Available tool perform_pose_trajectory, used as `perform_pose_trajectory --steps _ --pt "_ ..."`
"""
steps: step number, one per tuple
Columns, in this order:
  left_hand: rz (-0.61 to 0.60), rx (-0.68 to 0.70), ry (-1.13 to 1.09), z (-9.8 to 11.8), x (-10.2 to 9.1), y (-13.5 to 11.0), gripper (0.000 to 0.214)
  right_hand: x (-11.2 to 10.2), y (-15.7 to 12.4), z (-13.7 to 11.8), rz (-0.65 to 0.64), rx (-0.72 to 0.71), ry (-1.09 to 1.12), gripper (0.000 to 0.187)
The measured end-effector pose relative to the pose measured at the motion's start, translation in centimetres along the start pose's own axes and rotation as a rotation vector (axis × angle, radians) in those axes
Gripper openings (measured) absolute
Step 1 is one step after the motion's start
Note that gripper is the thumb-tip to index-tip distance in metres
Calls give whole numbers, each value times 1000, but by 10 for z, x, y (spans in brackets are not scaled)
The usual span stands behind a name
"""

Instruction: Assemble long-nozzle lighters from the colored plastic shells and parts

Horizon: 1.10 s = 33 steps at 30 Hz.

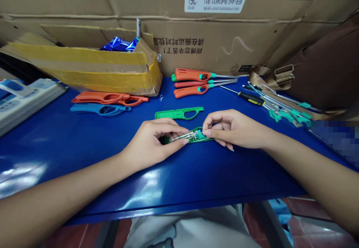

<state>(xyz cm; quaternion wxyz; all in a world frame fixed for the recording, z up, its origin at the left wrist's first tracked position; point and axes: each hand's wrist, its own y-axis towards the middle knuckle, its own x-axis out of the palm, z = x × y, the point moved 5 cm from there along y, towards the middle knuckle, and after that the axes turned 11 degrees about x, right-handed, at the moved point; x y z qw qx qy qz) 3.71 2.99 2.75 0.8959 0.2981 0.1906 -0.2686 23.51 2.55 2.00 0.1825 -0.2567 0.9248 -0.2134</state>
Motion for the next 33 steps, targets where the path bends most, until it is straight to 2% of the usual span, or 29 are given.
perform_pose_trajectory --steps 33 --pt "-26 34 46 3 2 -1 18 1 -1 1 7 14 -33 36"
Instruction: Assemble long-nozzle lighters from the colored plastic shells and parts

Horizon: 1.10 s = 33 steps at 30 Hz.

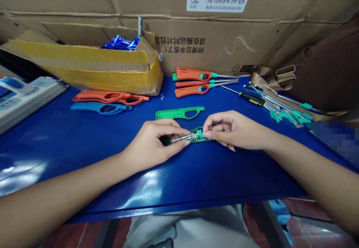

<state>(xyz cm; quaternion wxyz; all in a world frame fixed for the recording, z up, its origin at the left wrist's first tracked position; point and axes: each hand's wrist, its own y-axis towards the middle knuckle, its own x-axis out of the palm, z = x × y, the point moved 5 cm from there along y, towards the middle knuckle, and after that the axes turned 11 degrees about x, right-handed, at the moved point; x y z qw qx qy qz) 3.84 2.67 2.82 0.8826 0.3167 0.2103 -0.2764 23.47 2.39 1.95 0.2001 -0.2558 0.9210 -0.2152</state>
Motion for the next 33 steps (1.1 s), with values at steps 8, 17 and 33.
perform_pose_trajectory --steps 8,17,33 --pt "-5 2 -8 -1 1 -1 19 0 0 1 -1 2 -5 34" --pt "-13 0 -10 -2 1 0 20 0 0 1 1 8 -4 34" --pt "-16 7 0 0 2 0 19 1 1 2 15 11 -18 35"
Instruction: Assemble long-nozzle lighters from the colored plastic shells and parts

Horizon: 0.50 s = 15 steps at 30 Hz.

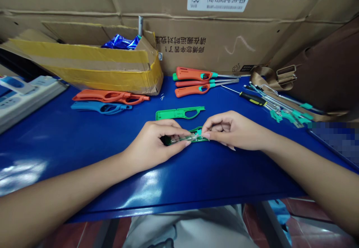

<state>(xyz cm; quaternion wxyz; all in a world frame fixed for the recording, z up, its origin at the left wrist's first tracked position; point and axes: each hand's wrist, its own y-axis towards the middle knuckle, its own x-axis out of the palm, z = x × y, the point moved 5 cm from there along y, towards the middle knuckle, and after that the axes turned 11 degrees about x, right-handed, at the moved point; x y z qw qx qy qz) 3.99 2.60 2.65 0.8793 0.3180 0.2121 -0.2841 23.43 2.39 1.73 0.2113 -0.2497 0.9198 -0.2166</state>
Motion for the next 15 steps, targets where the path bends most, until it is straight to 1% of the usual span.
perform_pose_trajectory --steps 15 --pt "-5 -1 -16 0 1 -1 19 0 2 1 -3 4 -9 36"
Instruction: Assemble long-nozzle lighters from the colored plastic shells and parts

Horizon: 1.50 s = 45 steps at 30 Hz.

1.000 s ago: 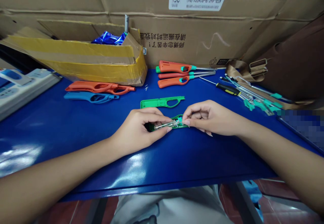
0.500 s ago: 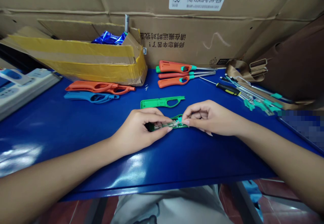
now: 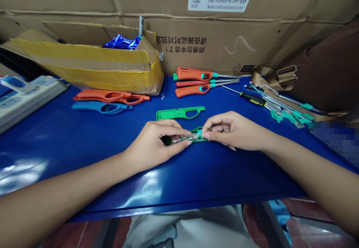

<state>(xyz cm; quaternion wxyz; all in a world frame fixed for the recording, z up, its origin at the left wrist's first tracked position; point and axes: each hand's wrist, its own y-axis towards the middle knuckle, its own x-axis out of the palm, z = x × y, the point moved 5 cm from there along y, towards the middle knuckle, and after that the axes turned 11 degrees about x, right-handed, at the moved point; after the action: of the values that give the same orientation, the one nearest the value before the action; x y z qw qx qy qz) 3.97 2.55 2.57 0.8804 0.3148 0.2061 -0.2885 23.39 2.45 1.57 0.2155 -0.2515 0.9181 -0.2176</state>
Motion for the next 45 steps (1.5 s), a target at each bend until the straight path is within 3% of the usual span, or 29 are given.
perform_pose_trajectory --steps 38,45 --pt "-33 10 26 2 1 0 20 1 -1 1 -13 1 -14 36" --pt "15 4 5 1 -1 0 18 1 -2 1 22 12 -11 38"
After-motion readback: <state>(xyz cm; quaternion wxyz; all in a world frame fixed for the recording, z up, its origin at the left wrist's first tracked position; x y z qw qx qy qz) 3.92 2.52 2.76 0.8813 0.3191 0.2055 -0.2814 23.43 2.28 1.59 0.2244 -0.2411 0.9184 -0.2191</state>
